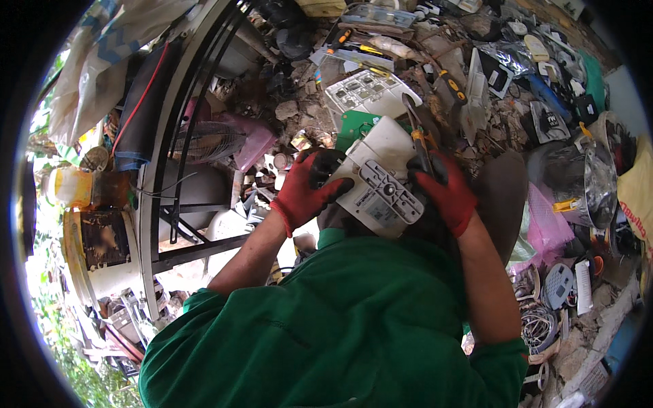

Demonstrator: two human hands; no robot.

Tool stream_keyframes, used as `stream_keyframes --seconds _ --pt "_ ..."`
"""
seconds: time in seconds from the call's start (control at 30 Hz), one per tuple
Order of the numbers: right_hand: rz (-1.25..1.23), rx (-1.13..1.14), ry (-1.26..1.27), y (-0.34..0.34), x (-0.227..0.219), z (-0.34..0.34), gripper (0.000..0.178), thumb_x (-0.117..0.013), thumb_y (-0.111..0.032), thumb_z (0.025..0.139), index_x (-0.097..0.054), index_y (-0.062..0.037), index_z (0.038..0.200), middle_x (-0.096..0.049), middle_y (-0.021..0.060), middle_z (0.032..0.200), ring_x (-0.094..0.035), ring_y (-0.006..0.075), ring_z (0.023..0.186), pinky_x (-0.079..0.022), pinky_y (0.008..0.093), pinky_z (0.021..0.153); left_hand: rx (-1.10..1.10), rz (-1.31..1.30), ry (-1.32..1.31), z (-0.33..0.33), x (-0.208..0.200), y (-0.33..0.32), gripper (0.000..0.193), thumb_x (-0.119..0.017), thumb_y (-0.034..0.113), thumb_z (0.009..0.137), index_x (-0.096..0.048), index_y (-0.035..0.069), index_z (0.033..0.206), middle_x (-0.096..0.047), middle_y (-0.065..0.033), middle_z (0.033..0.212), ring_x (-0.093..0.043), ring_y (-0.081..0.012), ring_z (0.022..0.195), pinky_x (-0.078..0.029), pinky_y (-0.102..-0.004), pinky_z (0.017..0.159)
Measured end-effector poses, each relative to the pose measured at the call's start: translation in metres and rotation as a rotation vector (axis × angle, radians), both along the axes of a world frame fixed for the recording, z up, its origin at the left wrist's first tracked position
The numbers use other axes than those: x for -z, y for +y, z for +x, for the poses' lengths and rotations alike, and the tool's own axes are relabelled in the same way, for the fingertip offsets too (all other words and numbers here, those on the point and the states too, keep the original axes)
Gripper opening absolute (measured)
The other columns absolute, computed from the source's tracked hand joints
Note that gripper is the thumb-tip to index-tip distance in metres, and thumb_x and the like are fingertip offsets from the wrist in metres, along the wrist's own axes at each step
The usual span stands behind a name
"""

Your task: The person uses pliers and a screwdriver to remove a metal bracket from a white plastic housing, then detaches and holds up a green circuit board.

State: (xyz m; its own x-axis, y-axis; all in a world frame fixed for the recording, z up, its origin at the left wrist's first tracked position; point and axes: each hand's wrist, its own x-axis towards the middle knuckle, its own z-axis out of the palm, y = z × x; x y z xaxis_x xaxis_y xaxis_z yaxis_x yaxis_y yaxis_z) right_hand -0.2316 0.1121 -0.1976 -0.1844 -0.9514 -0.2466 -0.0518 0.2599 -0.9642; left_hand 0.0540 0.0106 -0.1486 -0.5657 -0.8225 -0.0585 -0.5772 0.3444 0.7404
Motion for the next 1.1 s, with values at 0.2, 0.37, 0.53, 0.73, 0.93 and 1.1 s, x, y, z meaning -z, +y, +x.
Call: stream_keyframes --seconds 0.2,0.37,0.53,0.73,0.93,1.1 --pt "-0.028 -0.003 -0.193 0.000 0.000 -0.003 0.059 -0.072 -0.022 0.088 -0.049 -0.0005 0.138 -0.063 0.0100 0.122 -0.058 0.0171 0.109 -0.046 0.0322 0.097 -0.054 -0.178 -0.038 -0.017 0.000 -0.008 0.039 -0.080 0.026 0.080 -0.063 0.001 0.105 -0.065 -0.0098 0.095 -0.061 -0.0206 0.090 -0.050 -0.0332 0.084" --pt "-0.214 0.026 -0.019 0.008 0.009 0.000 0.051 -0.068 -0.018 0.090 -0.051 0.0002 0.135 -0.066 0.0081 0.114 -0.061 0.0154 0.102 -0.048 0.0307 0.090 -0.041 0.139 0.196 -0.024 -0.007 -0.002 0.031 -0.078 0.020 0.084 -0.060 0.002 0.101 -0.063 -0.0053 0.092 -0.056 -0.0128 0.085 -0.047 -0.0284 0.079" --pt "-0.153 0.045 -0.309 0.001 0.003 -0.007 0.035 -0.062 -0.014 0.092 -0.059 -0.0009 0.124 -0.065 0.0024 0.099 -0.058 0.0088 0.084 -0.047 0.0248 0.073 0.002 0.335 0.501 -0.022 -0.003 0.015 0.028 -0.076 0.014 0.087 -0.055 0.004 0.103 -0.060 0.0010 0.093 -0.054 -0.0081 0.082 -0.047 -0.0270 0.076" --pt "-0.127 0.117 -0.463 0.011 -0.005 -0.020 0.028 -0.058 -0.013 0.095 -0.061 -0.0023 0.120 -0.062 -0.0003 0.092 -0.054 0.0053 0.076 -0.042 0.0216 0.064 0.327 0.440 0.614 -0.029 -0.034 0.029 0.055 -0.059 0.011 0.091 -0.043 0.000 0.142 -0.051 -0.0179 0.139 -0.047 -0.0288 0.133 -0.034 -0.0392 0.111" --pt "-0.254 0.095 0.087 0.044 -0.050 -0.020 0.042 -0.059 -0.012 0.096 -0.052 0.0001 0.135 -0.063 0.0070 0.115 -0.059 0.0137 0.102 -0.047 0.0290 0.090 0.505 0.238 0.468 -0.037 -0.047 0.022 0.056 -0.047 0.010 0.086 -0.045 -0.002 0.140 -0.051 -0.0236 0.139 -0.046 -0.0410 0.131 -0.031 -0.0440 0.114" --pt "-0.189 0.256 0.236 0.102 -0.057 -0.012 0.052 -0.059 -0.008 0.097 -0.042 0.0009 0.145 -0.055 0.0129 0.136 -0.051 0.0205 0.126 -0.037 0.0332 0.109 0.669 0.051 0.392 -0.063 -0.046 0.019 0.060 -0.050 0.009 0.082 -0.043 -0.001 0.141 -0.050 -0.0244 0.138 -0.045 -0.0424 0.131 -0.026 -0.0502 0.116"
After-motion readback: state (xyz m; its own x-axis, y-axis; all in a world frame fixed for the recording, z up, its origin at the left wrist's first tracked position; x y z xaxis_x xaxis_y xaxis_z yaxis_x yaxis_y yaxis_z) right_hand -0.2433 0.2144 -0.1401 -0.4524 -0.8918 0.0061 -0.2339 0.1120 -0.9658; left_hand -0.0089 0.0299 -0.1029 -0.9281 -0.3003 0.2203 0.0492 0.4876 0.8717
